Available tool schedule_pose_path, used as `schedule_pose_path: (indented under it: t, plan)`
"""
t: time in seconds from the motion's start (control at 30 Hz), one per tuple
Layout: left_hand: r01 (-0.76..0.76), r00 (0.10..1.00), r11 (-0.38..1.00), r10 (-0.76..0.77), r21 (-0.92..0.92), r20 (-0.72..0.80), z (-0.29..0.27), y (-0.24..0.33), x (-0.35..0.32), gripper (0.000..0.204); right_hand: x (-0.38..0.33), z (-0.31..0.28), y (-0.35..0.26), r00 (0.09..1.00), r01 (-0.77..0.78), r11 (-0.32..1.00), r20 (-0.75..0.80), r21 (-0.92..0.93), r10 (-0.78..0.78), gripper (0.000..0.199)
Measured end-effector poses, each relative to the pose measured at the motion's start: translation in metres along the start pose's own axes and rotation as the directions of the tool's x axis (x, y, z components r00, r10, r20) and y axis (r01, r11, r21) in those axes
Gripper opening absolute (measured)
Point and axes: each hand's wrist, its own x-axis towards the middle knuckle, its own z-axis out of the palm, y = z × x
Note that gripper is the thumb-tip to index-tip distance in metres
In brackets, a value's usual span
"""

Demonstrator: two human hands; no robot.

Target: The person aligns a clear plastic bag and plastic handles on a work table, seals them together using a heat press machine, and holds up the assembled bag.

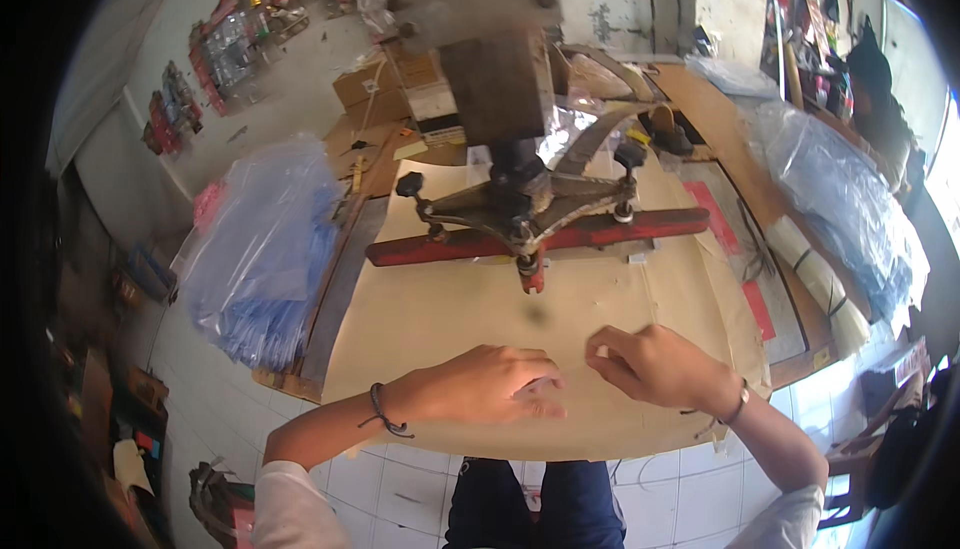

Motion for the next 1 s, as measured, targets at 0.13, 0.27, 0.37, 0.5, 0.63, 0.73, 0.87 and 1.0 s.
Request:
schedule_pose_path:
  t: [0.13, 0.27, 0.37, 0.5, 0.63, 0.73, 0.87, 1.0]
  plan:
    - [0.048, 0.996, 0.998, -0.050, 0.035, 0.076, -0.008, -0.024, 0.011, 0.030, 0.020, 0.009, 0.031, 0.995, 0.081, 0.979, 0.043, 0.185, -0.091, 0.016]
    - [0.048, 0.989, 0.995, -0.060, 0.092, 0.132, -0.042, -0.061, 0.007, 0.022, 0.024, -0.013, 0.063, 0.968, 0.104, 0.969, 0.201, 0.223, -0.150, 0.022]
    - [0.074, 0.987, 0.997, -0.078, 0.038, 0.143, -0.046, -0.081, 0.006, 0.018, 0.047, -0.031, 0.069, 0.881, -0.085, 0.958, 0.469, 0.275, -0.057, 0.027]
    - [0.015, 0.996, 0.990, -0.027, 0.137, 0.085, -0.039, -0.084, 0.001, 0.016, 0.058, -0.026, 0.072, 0.885, -0.094, 0.947, 0.461, 0.308, -0.062, 0.022]
    - [-0.036, 0.998, 0.997, 0.033, 0.072, 0.047, -0.037, -0.085, -0.003, 0.013, 0.054, -0.023, 0.077, 0.907, -0.135, 0.911, 0.418, 0.390, -0.044, 0.018]
    - [-0.120, 0.993, 0.991, 0.121, 0.060, -0.003, -0.035, -0.085, -0.004, 0.010, 0.054, -0.022, 0.076, 0.915, -0.162, 0.896, 0.404, 0.413, -0.021, 0.017]
    - [-0.148, 0.989, 0.987, 0.148, 0.062, 0.004, -0.034, -0.087, -0.006, 0.011, 0.053, -0.021, 0.081, 0.909, -0.217, 0.865, 0.417, 0.453, 0.010, 0.023]
    - [-0.161, 0.987, 0.985, 0.162, 0.061, -0.006, -0.035, -0.086, -0.009, 0.011, 0.053, -0.023, 0.079, 0.901, -0.218, 0.873, 0.434, 0.437, 0.008, 0.023]
